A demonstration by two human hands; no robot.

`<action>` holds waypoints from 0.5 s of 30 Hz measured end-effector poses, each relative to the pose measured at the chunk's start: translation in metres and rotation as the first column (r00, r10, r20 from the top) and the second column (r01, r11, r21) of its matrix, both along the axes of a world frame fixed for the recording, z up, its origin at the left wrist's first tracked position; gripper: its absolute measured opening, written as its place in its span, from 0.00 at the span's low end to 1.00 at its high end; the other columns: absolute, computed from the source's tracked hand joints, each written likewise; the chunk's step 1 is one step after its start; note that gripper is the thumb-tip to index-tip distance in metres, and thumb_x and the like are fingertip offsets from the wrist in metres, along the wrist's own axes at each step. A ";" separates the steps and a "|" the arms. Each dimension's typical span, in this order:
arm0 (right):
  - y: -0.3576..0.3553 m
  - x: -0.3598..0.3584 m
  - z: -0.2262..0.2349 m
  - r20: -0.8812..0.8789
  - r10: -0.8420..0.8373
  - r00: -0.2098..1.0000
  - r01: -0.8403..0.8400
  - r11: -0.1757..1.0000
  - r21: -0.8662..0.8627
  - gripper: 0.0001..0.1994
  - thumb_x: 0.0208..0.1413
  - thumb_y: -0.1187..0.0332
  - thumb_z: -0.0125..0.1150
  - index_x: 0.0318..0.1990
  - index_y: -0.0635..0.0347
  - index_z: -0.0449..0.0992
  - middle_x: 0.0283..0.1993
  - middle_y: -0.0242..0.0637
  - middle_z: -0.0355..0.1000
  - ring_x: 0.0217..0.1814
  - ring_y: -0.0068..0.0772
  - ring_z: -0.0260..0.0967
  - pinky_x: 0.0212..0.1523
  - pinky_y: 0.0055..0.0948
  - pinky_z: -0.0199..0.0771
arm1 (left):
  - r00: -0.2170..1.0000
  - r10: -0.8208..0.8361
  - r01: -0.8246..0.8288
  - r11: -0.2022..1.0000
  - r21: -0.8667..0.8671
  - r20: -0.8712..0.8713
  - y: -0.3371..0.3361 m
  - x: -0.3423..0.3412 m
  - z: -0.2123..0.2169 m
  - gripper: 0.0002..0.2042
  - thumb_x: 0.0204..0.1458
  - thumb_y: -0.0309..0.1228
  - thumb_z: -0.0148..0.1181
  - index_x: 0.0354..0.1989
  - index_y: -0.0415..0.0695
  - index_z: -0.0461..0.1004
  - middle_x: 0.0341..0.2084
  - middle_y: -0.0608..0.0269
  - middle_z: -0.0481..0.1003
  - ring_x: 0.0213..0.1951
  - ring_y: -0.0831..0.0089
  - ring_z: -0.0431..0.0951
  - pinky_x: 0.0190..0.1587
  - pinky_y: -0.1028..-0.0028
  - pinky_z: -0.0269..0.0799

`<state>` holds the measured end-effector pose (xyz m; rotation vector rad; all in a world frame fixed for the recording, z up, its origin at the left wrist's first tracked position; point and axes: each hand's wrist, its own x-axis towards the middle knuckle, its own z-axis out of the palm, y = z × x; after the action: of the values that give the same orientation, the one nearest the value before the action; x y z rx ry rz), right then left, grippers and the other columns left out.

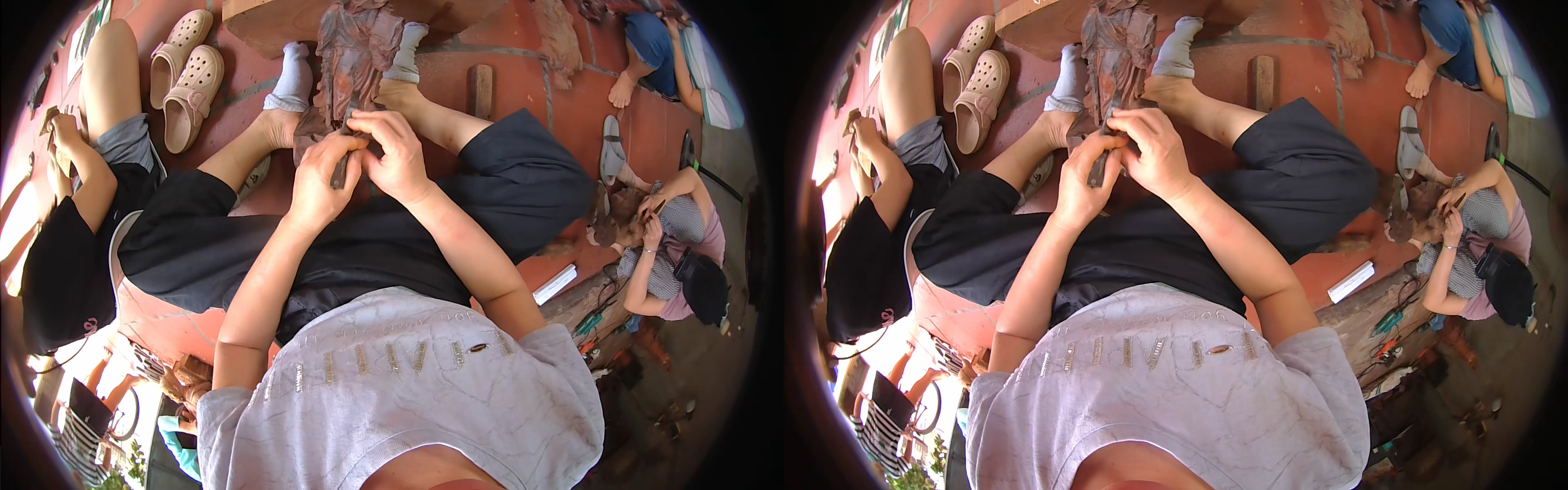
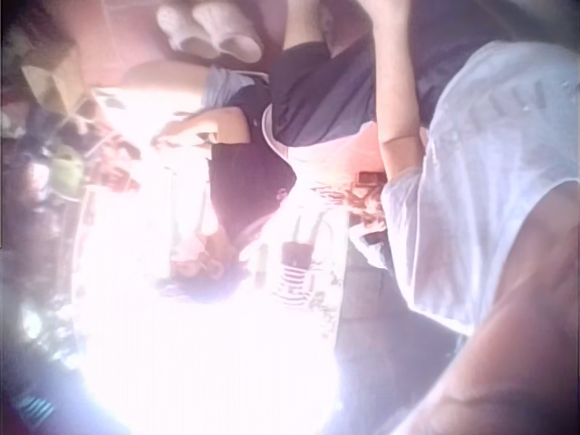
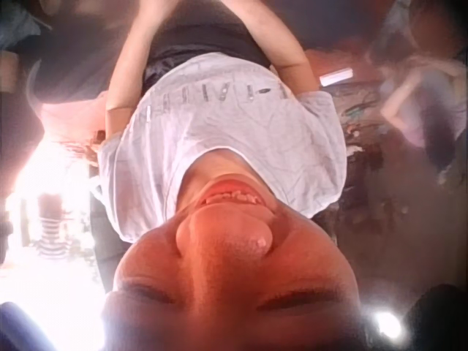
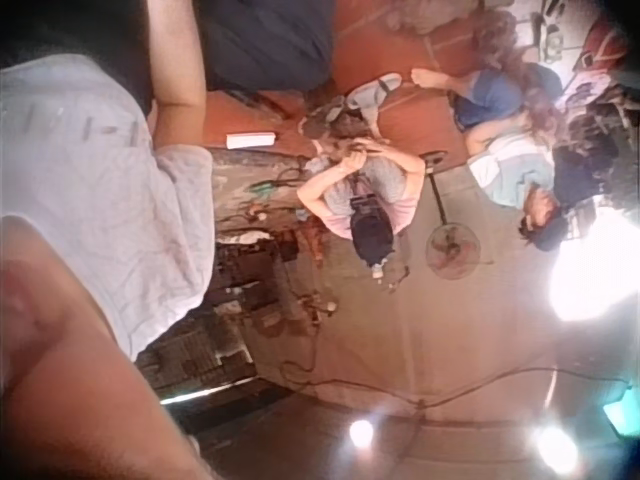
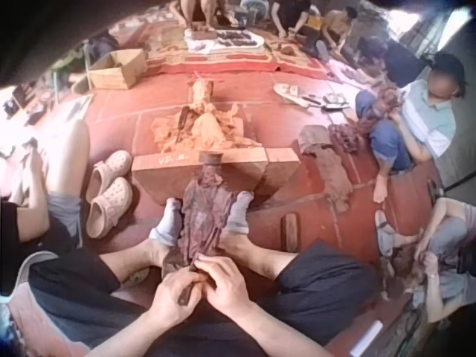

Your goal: The person carves a wooden sculpture using a chisel and a sanding block. They hold the sculpture with their left hand and use the chisel with their right hand to shape the wood, then switch to a sanding block to smooth the surface.

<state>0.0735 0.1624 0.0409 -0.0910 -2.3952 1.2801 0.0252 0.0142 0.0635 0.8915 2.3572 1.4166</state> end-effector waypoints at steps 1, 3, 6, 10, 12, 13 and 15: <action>0.001 0.001 0.001 -0.009 0.006 1.000 -0.006 1.000 -0.004 0.21 0.37 0.82 0.67 0.43 0.58 0.79 0.47 0.37 0.78 0.49 0.46 0.74 0.49 0.40 0.76 | 1.000 0.011 -0.011 1.000 0.007 0.012 -0.001 0.003 0.000 0.07 0.55 0.25 0.61 0.42 0.43 0.77 0.38 0.56 0.79 0.43 0.55 0.80 0.49 0.61 0.73; 0.003 -0.001 0.005 -0.046 -0.011 0.999 0.012 1.000 0.008 0.20 0.37 0.82 0.68 0.43 0.57 0.79 0.47 0.37 0.78 0.49 0.45 0.74 0.49 0.40 0.76 | 0.998 0.017 -0.016 1.000 -0.011 0.053 0.001 0.001 0.007 0.08 0.55 0.25 0.62 0.43 0.43 0.77 0.39 0.56 0.80 0.44 0.55 0.80 0.49 0.62 0.73; 0.009 -0.012 0.009 -0.086 -0.072 0.994 0.074 0.997 0.023 0.20 0.38 0.82 0.67 0.43 0.58 0.79 0.47 0.36 0.78 0.49 0.45 0.74 0.50 0.39 0.76 | 0.996 0.005 -0.009 0.999 0.046 0.089 0.012 -0.011 0.006 0.08 0.55 0.25 0.62 0.43 0.42 0.77 0.40 0.56 0.80 0.45 0.55 0.80 0.49 0.63 0.73; 0.005 -0.002 0.002 0.011 0.025 1.000 -0.025 1.000 0.014 0.21 0.37 0.84 0.65 0.44 0.59 0.80 0.49 0.39 0.78 0.51 0.43 0.75 0.51 0.36 0.77 | 0.987 0.014 -0.026 0.997 0.074 0.161 -0.002 -0.002 -0.002 0.08 0.55 0.22 0.61 0.43 0.41 0.78 0.38 0.54 0.80 0.42 0.54 0.80 0.47 0.64 0.75; 0.003 -0.001 0.008 0.011 0.039 0.999 -0.039 0.999 -0.007 0.20 0.38 0.84 0.66 0.43 0.60 0.80 0.49 0.39 0.79 0.50 0.43 0.75 0.50 0.37 0.77 | 0.988 0.019 -0.032 0.996 0.079 0.153 -0.001 -0.001 0.004 0.07 0.56 0.21 0.61 0.43 0.41 0.78 0.38 0.53 0.79 0.41 0.54 0.81 0.46 0.65 0.75; 0.005 -0.004 0.011 -0.033 0.017 0.999 -0.017 1.000 0.001 0.20 0.37 0.83 0.67 0.42 0.59 0.80 0.47 0.38 0.78 0.49 0.44 0.75 0.50 0.38 0.77 | 0.990 0.016 -0.029 0.996 0.088 0.141 0.002 -0.004 0.009 0.07 0.56 0.22 0.61 0.43 0.40 0.78 0.38 0.53 0.79 0.41 0.55 0.81 0.46 0.65 0.75; 0.009 -0.011 0.014 -0.103 -0.038 0.994 0.042 0.998 0.036 0.19 0.37 0.82 0.68 0.41 0.57 0.79 0.45 0.36 0.78 0.46 0.44 0.74 0.48 0.39 0.77 | 0.984 -0.004 -0.016 0.994 0.113 0.177 0.009 -0.010 0.016 0.07 0.56 0.22 0.60 0.43 0.39 0.77 0.38 0.53 0.78 0.41 0.56 0.81 0.46 0.67 0.75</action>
<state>0.0627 0.1718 0.0551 -0.0611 -2.3182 1.1910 0.0148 0.0228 0.0797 0.7524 2.1700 1.5762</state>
